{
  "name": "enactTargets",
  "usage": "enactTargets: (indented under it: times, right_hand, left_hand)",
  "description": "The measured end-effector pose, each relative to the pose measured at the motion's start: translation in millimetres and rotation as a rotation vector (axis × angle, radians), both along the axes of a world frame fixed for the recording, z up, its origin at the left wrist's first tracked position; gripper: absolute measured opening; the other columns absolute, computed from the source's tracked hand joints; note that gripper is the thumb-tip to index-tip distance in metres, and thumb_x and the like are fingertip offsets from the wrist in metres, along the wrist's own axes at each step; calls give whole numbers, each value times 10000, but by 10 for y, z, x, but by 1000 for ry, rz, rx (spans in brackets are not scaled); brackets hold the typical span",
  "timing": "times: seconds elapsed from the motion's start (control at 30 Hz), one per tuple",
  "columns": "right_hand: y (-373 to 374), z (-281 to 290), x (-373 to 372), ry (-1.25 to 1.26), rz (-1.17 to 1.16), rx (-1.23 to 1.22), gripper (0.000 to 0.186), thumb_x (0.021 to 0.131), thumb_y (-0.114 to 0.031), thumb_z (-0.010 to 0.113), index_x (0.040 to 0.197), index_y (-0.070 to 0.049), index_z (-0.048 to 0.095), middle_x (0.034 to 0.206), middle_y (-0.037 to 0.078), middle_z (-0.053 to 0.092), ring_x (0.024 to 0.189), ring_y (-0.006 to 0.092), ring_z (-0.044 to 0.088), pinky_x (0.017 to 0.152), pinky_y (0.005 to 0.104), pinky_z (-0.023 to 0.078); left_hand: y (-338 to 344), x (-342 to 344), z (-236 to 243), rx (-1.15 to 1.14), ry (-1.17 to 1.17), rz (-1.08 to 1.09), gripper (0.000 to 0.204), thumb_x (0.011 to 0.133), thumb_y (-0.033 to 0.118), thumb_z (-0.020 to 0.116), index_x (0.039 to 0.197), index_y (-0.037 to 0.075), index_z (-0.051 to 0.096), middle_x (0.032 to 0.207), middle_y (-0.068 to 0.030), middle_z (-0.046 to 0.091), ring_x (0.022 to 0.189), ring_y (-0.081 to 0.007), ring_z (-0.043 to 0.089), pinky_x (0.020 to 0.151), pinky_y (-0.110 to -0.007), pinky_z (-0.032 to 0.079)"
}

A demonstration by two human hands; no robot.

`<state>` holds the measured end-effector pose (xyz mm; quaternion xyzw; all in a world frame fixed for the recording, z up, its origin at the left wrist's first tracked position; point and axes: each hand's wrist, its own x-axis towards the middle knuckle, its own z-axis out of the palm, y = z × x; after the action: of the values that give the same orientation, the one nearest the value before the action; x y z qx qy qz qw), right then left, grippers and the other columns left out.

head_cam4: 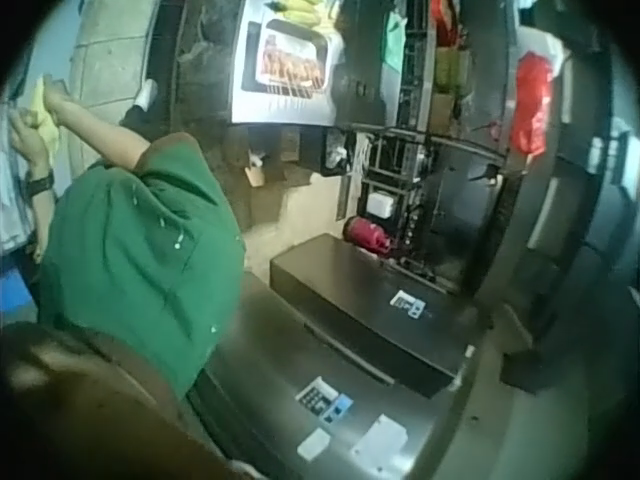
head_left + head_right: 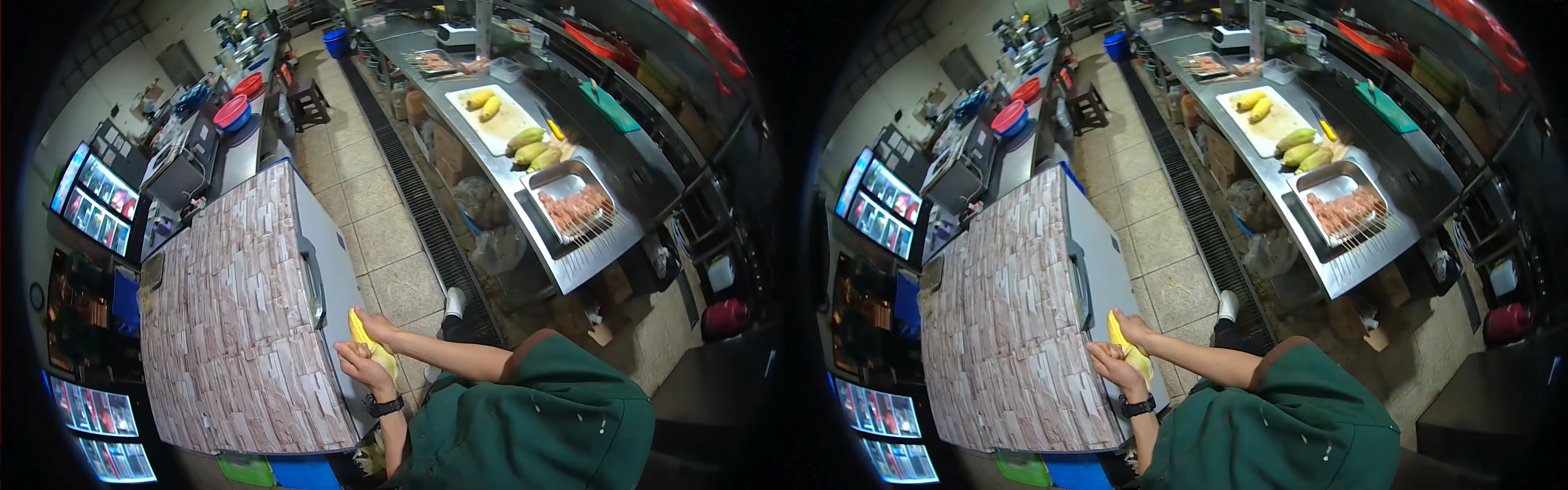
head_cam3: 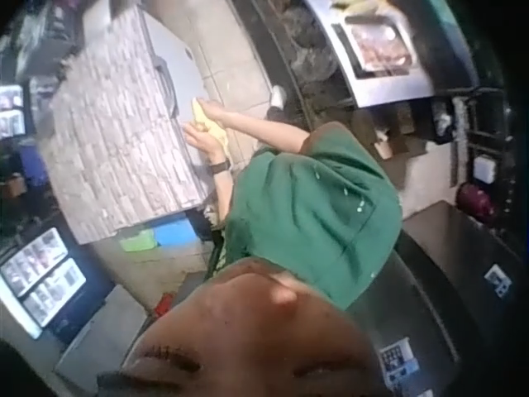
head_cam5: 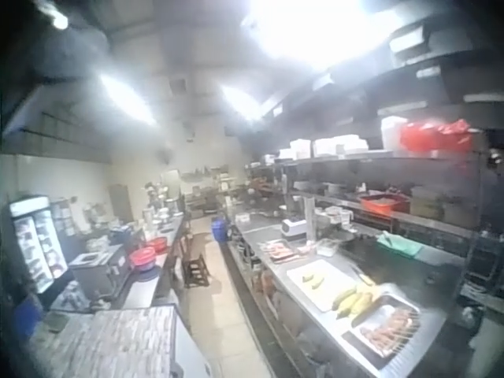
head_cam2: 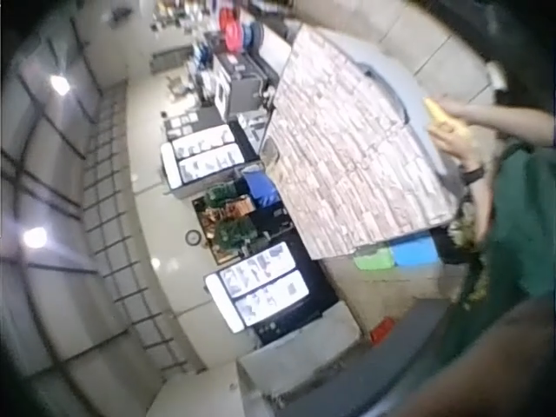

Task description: Peeling the husks off ears of corn in a commercial kitchen prep area.

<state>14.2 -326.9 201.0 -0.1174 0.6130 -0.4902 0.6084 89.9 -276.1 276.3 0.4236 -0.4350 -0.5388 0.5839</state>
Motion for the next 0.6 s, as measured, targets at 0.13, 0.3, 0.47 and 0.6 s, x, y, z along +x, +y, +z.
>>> enactTargets:
  times: [0.13, 0.3, 0.47, 0.6]
  right_hand:
    - [-182, -137, -253, 77, -185, 125, 743, 971, -537, 437, 1168, 171, 545, 1095, 253, 640, 964, 322, 656, 813, 433, 523]
    - [-470, -588, -487, -123, -438, 89, 652, 975, -529, 424, 1125, 85, 582, 998, 202, 659, 878, 328, 667, 733, 481, 550]
    - [-281, 3, -662, -199, -254, -149, 656, 989, -554, 386, 1108, 63, 576, 916, 197, 655, 763, 307, 672, 672, 450, 568]
    - [-109, 575, -654, 223, -33, -409, 620, 874, -516, 633, 1190, 8, 532, 912, 107, 622, 815, 212, 634, 729, 358, 540]
  left_hand:
    - [139, 54, -77, 118, 55, 27, 481, 1057, 361, 369, 643, 130, 292, 610, 53, 246, 520, -68, 245, 479, -255, 220]
    - [344, 40, -137, 93, 60, 45, 464, 1050, 325, 395, 634, 140, 308, 553, 51, 243, 453, -63, 196, 447, -252, 229]
    - [377, 228, -35, 97, 101, -96, 452, 1037, 278, 393, 619, 125, 311, 543, 37, 246, 497, -78, 242, 560, -275, 354]
    - [270, 615, 47, 145, -93, -742, 383, 1022, 279, 421, 763, 28, 548, 684, -14, 490, 647, -93, 467, 660, -263, 403]
